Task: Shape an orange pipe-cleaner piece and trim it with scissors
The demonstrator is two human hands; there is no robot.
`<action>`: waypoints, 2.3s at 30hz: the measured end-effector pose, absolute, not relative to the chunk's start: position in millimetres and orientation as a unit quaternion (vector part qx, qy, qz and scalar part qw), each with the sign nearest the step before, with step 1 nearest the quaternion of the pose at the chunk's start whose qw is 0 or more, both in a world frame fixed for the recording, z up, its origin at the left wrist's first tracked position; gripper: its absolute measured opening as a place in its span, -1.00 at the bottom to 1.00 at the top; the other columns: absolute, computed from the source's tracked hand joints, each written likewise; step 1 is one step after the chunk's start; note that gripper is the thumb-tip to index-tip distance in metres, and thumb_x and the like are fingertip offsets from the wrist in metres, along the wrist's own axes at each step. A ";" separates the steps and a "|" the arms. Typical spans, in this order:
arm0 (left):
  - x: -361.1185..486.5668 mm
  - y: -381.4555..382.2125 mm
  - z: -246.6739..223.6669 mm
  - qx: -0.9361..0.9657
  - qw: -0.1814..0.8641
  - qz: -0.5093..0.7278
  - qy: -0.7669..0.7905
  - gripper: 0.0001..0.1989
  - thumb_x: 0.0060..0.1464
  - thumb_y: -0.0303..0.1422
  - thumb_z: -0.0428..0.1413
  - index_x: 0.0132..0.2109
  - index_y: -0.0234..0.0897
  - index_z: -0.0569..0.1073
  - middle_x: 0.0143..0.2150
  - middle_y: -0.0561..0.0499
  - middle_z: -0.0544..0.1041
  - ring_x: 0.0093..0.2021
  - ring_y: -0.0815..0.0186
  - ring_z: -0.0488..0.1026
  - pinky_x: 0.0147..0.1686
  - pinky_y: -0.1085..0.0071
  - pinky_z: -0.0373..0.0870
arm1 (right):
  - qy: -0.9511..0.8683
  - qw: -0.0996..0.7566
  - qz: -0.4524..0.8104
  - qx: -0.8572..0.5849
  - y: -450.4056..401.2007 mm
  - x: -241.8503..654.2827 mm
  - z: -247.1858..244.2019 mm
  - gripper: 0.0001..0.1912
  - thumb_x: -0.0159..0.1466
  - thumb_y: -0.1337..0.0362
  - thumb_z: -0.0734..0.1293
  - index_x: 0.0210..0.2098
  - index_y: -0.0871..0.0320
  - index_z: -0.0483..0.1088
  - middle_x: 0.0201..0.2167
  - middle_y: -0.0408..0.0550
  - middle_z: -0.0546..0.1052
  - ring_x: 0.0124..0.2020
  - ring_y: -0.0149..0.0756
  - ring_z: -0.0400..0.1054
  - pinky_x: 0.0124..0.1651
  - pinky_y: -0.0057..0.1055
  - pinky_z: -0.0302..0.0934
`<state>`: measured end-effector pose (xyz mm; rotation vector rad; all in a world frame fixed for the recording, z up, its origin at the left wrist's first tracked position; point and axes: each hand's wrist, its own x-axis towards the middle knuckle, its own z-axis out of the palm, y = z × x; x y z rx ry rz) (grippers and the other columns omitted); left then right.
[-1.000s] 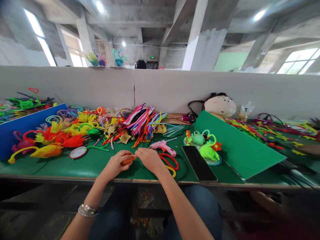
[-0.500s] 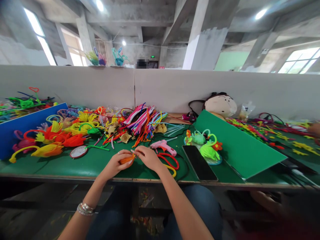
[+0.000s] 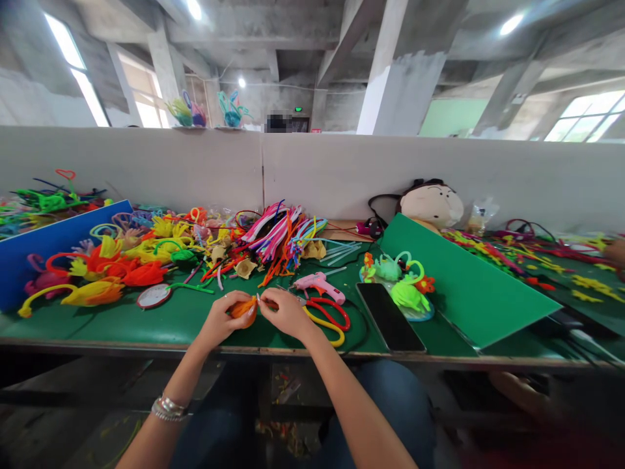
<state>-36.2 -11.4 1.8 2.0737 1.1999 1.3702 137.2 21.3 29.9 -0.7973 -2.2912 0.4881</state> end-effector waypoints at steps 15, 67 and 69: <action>-33.4 -14.0 5.3 0.729 0.178 0.467 0.468 -0.78 -0.09 -0.36 0.07 -0.22 -0.30 0.39 -0.27 -0.03 0.49 -0.27 0.34 0.41 -0.23 0.44 0.32 | -0.888 0.269 0.162 -0.336 17.8 139.4 33.2 -0.79 0.17 0.32 0.12 -0.57 0.17 0.23 -0.64 -0.23 0.23 -0.57 -0.48 0.07 -0.49 -0.52 -0.08; -45.9 8.4 22.0 0.740 0.336 0.338 0.475 -0.80 -0.11 -0.31 0.05 -0.40 -0.38 0.45 -0.47 0.05 0.45 -0.42 0.38 0.34 -0.39 0.52 0.27 | -0.930 0.110 -0.264 -0.231 13.7 142.4 35.3 -0.81 0.23 0.43 0.11 -0.19 0.16 0.25 -0.29 -0.06 0.37 -0.29 -0.27 0.17 -0.20 -0.29 -0.03; -51.2 12.2 28.0 0.751 0.353 0.304 0.468 -0.80 -0.14 -0.31 0.07 -0.40 -0.39 0.46 -0.48 0.05 0.45 -0.45 0.39 0.34 -0.42 0.52 0.26 | -0.934 0.098 -0.252 -0.234 12.7 143.0 38.5 -0.82 0.22 0.45 0.12 -0.23 0.14 0.27 -0.29 -0.08 0.36 -0.28 -0.29 0.17 -0.17 -0.30 -0.03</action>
